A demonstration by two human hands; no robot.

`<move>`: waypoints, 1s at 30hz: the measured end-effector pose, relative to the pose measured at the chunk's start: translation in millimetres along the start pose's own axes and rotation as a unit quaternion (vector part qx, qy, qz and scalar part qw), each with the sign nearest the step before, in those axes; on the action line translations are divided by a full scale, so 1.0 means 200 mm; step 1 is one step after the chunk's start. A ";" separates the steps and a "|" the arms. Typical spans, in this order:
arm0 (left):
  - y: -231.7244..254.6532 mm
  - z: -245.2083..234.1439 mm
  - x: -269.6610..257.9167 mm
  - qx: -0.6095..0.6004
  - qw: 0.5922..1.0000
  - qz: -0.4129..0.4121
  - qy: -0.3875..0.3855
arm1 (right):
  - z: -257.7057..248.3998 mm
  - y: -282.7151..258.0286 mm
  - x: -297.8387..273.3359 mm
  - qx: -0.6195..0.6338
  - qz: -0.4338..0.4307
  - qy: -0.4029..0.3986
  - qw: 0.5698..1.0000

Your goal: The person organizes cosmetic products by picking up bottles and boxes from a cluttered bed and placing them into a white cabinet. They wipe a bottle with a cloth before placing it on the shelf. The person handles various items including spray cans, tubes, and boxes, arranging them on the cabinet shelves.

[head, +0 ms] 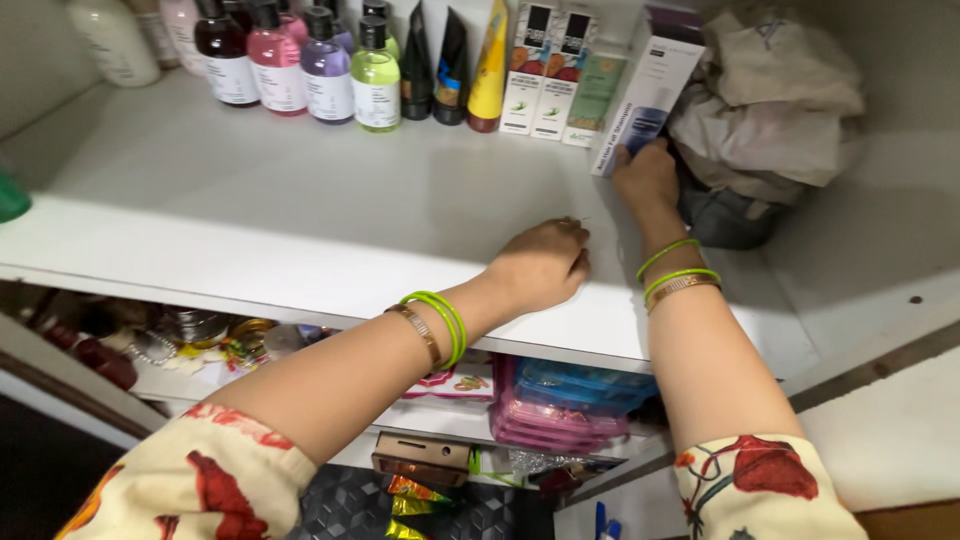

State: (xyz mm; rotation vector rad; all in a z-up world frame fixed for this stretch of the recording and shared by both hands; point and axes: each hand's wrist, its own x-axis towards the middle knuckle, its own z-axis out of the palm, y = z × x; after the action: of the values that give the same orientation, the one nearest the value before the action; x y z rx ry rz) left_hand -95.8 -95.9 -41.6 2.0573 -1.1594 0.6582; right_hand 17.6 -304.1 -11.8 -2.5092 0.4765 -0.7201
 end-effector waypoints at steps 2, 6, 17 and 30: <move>0.02 -0.02 0.00 -0.003 1.000 -0.012 -0.015 | 0.02 -0.01 0.01 -0.015 0.019 -0.024 0.999; 0.02 -0.02 0.00 0.010 1.000 0.016 0.008 | -0.01 -0.05 -0.02 -0.041 0.042 -0.010 0.998; 0.05 -0.06 -0.02 0.012 1.000 -0.004 -0.008 | -0.12 -0.24 -0.20 -0.086 0.037 0.041 0.995; 0.02 -0.04 -0.01 0.003 1.000 -0.007 -0.026 | -0.10 -0.20 -0.17 -0.094 0.082 0.007 0.992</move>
State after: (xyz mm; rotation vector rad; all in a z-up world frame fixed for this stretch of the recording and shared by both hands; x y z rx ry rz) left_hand -101.7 -90.8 -36.4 2.0973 -1.1722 0.6063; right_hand -13.5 -263.6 10.9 -2.6004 0.7792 -0.6552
